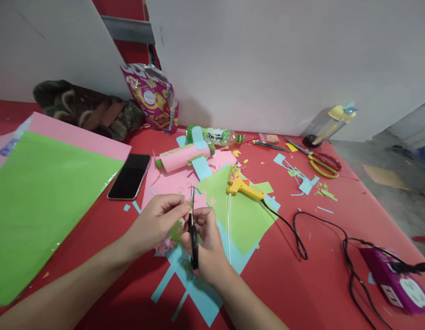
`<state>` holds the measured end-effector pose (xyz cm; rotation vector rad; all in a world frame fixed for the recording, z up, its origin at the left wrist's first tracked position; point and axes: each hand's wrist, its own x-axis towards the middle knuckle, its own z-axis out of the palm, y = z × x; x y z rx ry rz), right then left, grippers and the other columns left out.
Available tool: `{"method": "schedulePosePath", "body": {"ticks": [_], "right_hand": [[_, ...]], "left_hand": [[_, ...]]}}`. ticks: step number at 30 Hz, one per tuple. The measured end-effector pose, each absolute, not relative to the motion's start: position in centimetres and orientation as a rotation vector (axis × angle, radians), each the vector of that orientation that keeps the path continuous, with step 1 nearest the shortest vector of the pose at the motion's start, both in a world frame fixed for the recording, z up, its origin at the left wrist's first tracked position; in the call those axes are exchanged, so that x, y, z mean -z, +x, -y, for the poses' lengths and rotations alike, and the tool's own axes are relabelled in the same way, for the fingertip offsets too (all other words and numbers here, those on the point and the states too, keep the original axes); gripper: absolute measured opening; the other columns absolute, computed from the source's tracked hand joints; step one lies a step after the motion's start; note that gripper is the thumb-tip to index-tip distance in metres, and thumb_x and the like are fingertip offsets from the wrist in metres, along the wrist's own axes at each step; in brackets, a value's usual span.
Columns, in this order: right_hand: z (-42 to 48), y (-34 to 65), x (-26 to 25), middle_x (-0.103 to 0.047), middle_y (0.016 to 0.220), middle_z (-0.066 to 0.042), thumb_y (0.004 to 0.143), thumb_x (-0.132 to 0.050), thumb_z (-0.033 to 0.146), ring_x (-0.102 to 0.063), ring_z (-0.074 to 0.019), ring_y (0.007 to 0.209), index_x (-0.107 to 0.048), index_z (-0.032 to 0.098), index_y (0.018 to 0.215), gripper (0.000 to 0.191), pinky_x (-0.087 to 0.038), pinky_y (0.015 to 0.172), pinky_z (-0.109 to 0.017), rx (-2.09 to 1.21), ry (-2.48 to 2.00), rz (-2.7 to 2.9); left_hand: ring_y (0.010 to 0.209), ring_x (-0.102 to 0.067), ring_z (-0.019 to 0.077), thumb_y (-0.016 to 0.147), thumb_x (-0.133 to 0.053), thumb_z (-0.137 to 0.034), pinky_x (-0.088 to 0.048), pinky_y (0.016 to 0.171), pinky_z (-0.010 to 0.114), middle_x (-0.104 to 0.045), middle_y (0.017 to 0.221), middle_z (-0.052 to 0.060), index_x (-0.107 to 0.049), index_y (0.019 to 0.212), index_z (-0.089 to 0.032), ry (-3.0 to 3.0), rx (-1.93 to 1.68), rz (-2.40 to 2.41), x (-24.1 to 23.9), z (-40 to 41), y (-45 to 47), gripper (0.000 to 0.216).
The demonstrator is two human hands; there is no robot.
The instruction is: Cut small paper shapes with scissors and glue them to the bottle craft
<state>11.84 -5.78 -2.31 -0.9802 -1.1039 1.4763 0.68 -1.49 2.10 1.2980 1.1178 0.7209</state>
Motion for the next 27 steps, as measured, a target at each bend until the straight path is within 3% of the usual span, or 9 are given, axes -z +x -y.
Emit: {"method": "schedulePosePath", "body": {"ticks": [11, 17, 27], "right_hand": [[5.77, 11.85, 2.27, -0.043, 0.067, 0.003, 0.067, -0.055, 0.054, -0.039, -0.0103, 0.052, -0.037, 0.023, 0.084, 0.039, -0.032, 0.05, -0.024, -1.446, -1.031, 1.12], [5.78, 11.82, 2.14, -0.043, 0.067, 0.003, 0.065, -0.058, 0.053, -0.039, -0.0095, 0.051, -0.037, 0.023, 0.083, 0.041, -0.033, 0.046, -0.022, -1.462, -1.042, 1.082], [5.58, 11.68, 2.01, -0.042, 0.06, 0.006, 0.06, -0.063, 0.051, -0.038, -0.0069, 0.045, -0.038, 0.023, 0.08, 0.042, -0.032, 0.04, -0.019, -1.47, -1.083, 1.003]], "left_hand": [[0.029, -0.041, 0.0039, 0.074, -0.041, -0.022, -0.032, 0.029, 0.015, -0.039, 0.041, -0.007, -0.039, 0.048, -0.015, 1.226, -0.701, -1.106, -2.11, 1.59, 0.71, 0.027], [0.038, -0.045, 0.0061, 0.073, -0.042, -0.019, -0.036, 0.04, 0.017, -0.041, 0.041, -0.006, -0.039, 0.047, -0.016, 1.328, -0.735, -1.125, -1.99, 1.41, 0.65, 0.026], [0.045, -0.036, 0.0065, 0.073, -0.041, -0.017, -0.028, 0.046, 0.018, -0.035, 0.044, -0.006, -0.035, 0.045, -0.016, 1.463, -0.768, -1.146, -2.17, 1.12, 0.49, 0.028]]}}
